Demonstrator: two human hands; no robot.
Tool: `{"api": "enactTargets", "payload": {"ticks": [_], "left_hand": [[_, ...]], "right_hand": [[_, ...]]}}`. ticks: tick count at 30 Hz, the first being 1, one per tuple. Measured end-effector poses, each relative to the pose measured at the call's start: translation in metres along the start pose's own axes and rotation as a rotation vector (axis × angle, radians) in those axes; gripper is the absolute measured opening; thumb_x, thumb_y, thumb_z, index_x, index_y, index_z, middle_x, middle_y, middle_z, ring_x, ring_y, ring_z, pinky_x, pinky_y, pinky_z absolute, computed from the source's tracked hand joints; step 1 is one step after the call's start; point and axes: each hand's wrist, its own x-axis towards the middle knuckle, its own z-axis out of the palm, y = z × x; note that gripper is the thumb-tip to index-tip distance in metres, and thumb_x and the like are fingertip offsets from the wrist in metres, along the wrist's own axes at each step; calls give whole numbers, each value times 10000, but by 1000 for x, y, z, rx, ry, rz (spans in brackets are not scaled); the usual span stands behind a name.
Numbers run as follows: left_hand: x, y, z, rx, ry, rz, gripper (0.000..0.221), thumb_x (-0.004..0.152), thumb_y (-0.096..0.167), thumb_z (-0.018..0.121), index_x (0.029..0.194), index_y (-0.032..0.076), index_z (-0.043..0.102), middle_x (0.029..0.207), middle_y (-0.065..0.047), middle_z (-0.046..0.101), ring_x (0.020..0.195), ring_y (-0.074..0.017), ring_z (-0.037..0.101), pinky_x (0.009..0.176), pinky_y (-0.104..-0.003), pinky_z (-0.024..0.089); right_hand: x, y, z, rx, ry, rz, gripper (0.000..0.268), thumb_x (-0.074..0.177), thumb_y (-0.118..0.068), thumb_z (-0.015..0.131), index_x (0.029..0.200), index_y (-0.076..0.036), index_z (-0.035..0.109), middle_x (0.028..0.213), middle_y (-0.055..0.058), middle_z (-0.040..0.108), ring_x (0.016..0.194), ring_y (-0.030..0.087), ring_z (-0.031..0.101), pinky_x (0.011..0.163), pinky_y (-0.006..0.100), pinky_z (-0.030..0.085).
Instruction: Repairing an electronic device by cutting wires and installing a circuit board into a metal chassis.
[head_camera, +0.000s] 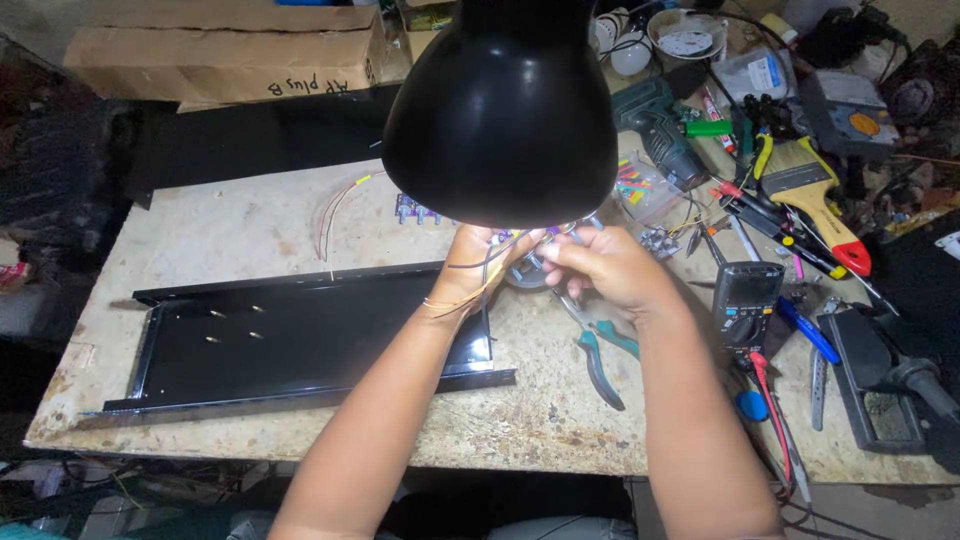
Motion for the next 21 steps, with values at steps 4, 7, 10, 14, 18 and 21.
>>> {"api": "enactTargets", "payload": {"ticks": [4,7,10,14,18,21], "left_hand": [[7,-2,-4,-36,-64,32,232,840,47,832,1058,45,753,927,-128,775,810,-180,752,748,-339,654],[7,-13,-8,-74,-60,6,242,832,48,839,1055,33,746,929,-127,767,800,-185,755,731,-334,659],[4,-3,-3,-56,-85,6,260,835,41,842,1076,23,749,934,-123,765,808,-172,736,734,-347,646],[3,-9,-5,18,-82,39,300,817,13,851,1097,1,744,968,-119,766,845,-151,703,770,-336,641],[14,-37,-18,48,-66,65,303,817,38,861,1100,25,755,1004,-114,772,907,-145,709,823,-317,626],[4,-17,-8,68,-40,76,319,815,55,873,1110,16,756,1028,-121,771,928,-150,701,865,-332,612]], "right_hand": [[13,8,-10,7,-49,3,173,940,-118,700,902,48,731,786,157,743,668,187,738,431,217,541],[16,18,-14,29,-27,-43,128,891,-90,762,878,33,733,767,144,744,658,175,740,435,196,542],[13,20,-14,25,-16,-74,84,835,-28,793,867,29,740,757,145,751,641,172,741,435,199,550],[24,30,-18,16,5,-121,153,760,34,842,840,50,713,736,139,737,604,185,737,425,213,565],[26,29,-16,-48,30,-143,292,722,-6,902,887,36,665,765,103,719,623,169,738,402,206,576],[9,8,-6,-68,-7,-92,310,802,-58,849,1005,59,646,823,110,711,644,163,734,400,190,570]]}}
